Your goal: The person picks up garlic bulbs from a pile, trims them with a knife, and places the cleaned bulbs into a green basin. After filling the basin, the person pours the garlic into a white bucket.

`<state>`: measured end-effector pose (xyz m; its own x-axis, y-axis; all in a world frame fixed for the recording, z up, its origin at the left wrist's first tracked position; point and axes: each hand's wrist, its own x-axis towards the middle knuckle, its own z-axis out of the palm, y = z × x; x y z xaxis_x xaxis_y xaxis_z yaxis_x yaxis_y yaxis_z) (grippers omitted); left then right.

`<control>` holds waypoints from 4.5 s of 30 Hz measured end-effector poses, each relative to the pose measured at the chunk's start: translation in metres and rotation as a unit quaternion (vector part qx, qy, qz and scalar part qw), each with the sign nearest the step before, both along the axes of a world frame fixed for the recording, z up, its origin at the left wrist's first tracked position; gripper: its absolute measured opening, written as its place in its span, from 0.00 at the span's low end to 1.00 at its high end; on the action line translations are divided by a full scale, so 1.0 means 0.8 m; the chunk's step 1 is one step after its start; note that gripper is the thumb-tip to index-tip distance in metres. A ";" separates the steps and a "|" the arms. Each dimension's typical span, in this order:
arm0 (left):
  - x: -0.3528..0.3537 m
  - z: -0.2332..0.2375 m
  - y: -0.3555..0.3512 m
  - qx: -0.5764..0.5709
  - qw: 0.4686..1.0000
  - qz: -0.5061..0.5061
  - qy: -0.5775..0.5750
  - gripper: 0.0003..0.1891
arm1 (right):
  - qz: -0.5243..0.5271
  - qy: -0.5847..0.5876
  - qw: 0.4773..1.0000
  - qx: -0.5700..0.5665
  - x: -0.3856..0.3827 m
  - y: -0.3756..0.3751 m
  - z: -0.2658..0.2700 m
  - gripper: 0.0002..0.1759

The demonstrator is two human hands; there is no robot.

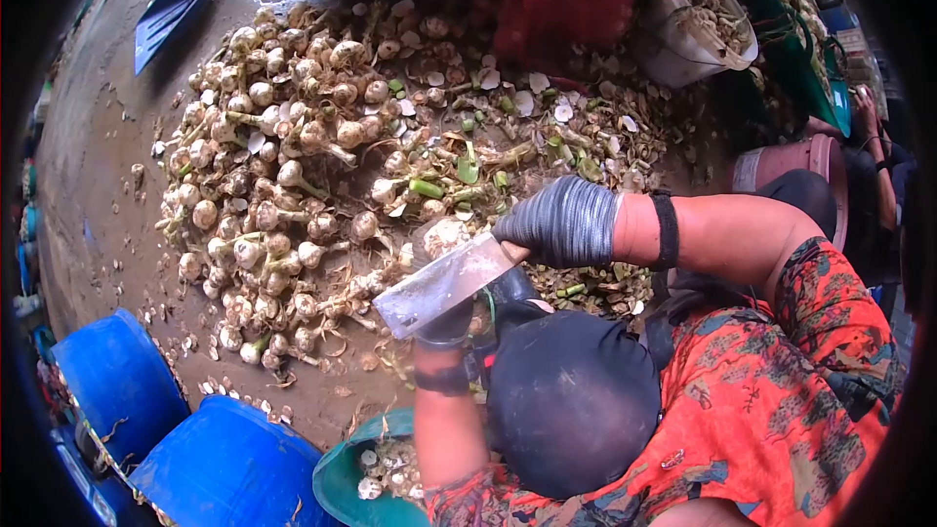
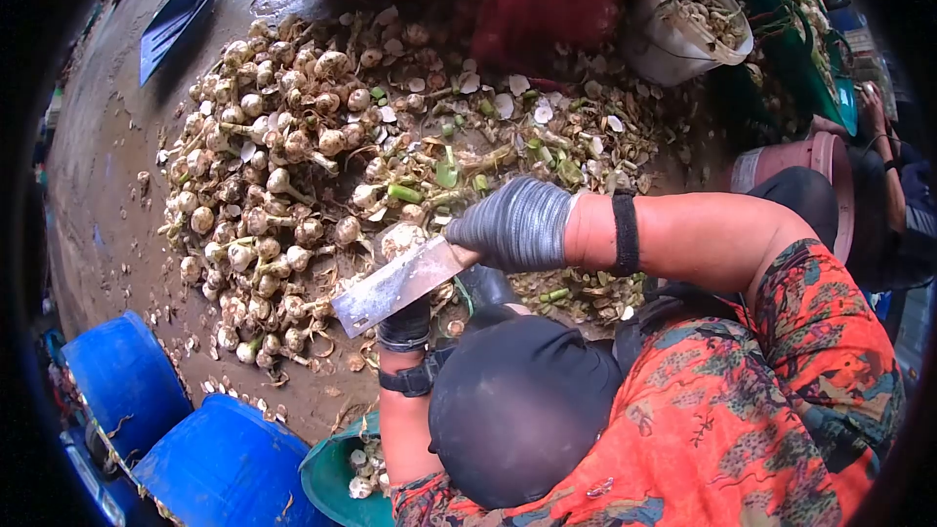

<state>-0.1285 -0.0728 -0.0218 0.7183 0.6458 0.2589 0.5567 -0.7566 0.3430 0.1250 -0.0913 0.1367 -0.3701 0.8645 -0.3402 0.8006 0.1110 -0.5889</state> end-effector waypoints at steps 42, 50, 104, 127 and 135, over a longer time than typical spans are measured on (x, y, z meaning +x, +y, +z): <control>-0.030 -0.046 0.132 -0.370 0.850 0.276 -0.255 0.33 | -0.184 0.069 0.978 -0.067 0.013 0.034 -0.015 0.18; -0.015 0.027 0.043 -0.068 0.997 0.021 -0.005 0.15 | -0.019 0.035 0.999 -0.020 -0.014 0.025 -0.010 0.17; -0.199 0.345 -0.061 -0.547 0.791 0.271 -0.031 0.15 | -0.261 -0.012 0.951 -0.167 0.063 -0.054 -0.088 0.16; -0.010 -0.112 0.120 -0.349 0.933 0.064 -0.066 0.28 | -0.174 0.079 0.980 -0.055 0.014 0.003 -0.075 0.16; 0.039 0.121 0.044 -0.575 0.783 0.132 -0.199 0.21 | -0.257 0.015 0.956 -0.140 0.063 -0.016 -0.101 0.23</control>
